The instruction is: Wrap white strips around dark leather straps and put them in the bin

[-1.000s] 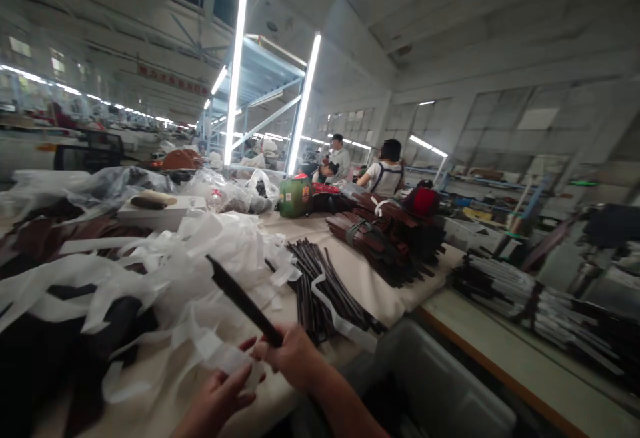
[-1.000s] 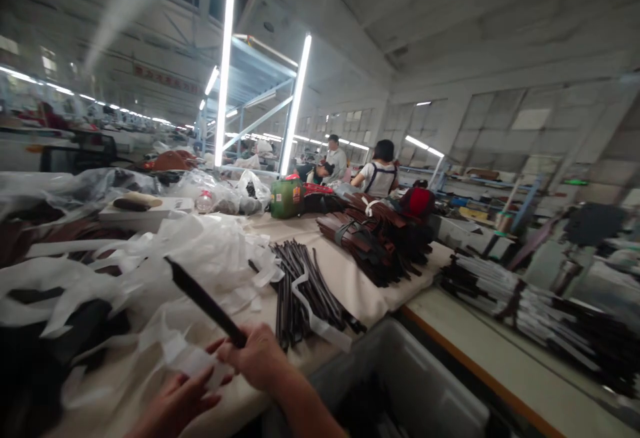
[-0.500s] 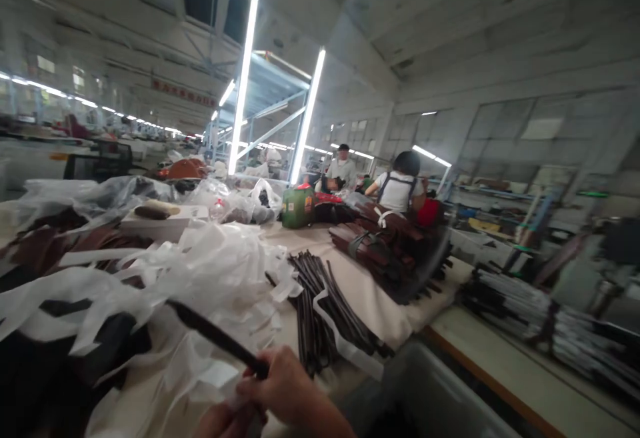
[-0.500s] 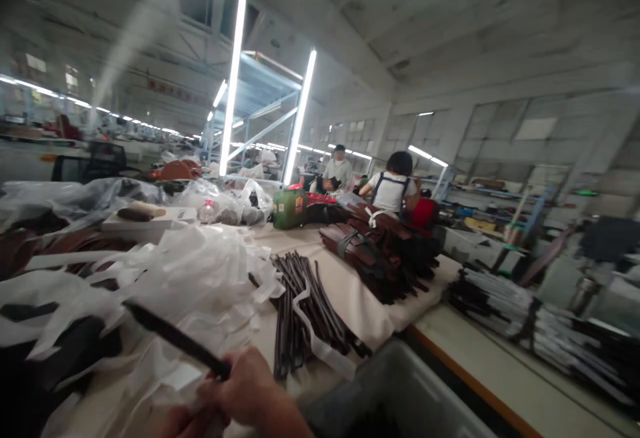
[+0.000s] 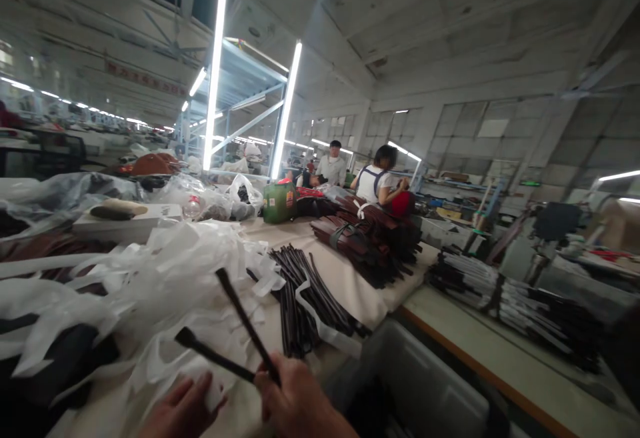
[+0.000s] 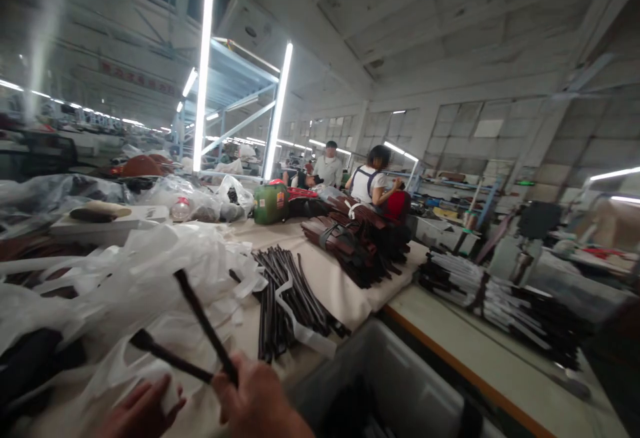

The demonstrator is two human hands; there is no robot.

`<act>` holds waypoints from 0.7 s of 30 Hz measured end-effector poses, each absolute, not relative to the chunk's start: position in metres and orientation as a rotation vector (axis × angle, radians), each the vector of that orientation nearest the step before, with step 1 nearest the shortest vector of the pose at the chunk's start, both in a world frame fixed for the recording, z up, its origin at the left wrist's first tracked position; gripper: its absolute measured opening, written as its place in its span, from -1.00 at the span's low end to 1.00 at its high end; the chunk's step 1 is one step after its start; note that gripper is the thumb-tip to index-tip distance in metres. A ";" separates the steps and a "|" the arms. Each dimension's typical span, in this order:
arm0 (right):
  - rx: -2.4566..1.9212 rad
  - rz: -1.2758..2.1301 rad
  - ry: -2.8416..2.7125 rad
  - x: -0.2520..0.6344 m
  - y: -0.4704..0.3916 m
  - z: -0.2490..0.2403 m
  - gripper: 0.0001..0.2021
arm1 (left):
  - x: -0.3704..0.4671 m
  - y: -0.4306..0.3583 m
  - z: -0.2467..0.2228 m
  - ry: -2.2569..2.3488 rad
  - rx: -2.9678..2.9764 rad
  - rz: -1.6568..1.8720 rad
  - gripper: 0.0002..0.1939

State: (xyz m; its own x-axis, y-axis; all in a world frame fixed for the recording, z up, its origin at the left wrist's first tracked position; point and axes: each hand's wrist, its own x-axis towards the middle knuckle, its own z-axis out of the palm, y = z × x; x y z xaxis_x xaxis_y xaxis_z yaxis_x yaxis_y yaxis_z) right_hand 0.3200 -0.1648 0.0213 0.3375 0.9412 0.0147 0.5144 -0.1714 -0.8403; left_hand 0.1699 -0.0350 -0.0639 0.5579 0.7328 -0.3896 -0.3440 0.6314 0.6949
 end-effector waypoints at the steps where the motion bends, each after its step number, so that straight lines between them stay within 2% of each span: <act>1: -1.804 0.708 -1.258 0.322 -0.177 0.018 -0.67 | 0.169 -0.036 -0.054 0.794 0.563 0.773 -0.57; 3: -1.770 0.791 -1.197 0.326 -0.201 0.010 -0.53 | 0.169 -0.038 -0.033 0.832 0.480 0.777 -0.88; 5: -1.746 0.850 -1.127 0.331 -0.223 0.000 -0.49 | 0.170 -0.041 -0.016 0.799 0.423 0.805 -0.97; 11: -1.694 1.063 -0.931 0.327 -0.255 -0.017 -0.41 | 0.175 -0.053 -0.004 0.765 0.337 0.812 -0.90; 21: -1.677 1.106 -0.971 0.319 -0.251 -0.027 -0.42 | 0.168 -0.059 0.003 0.752 0.289 0.772 -0.90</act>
State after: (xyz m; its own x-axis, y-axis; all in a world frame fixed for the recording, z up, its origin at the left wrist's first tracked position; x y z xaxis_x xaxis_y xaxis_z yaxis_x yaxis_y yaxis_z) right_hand 0.3185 -0.2506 -0.0271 0.2984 0.9191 -0.2574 0.1363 -0.3080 -0.9416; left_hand 0.1681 -0.0594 0.0030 0.4770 0.7193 -0.5051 -0.5237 0.6941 0.4940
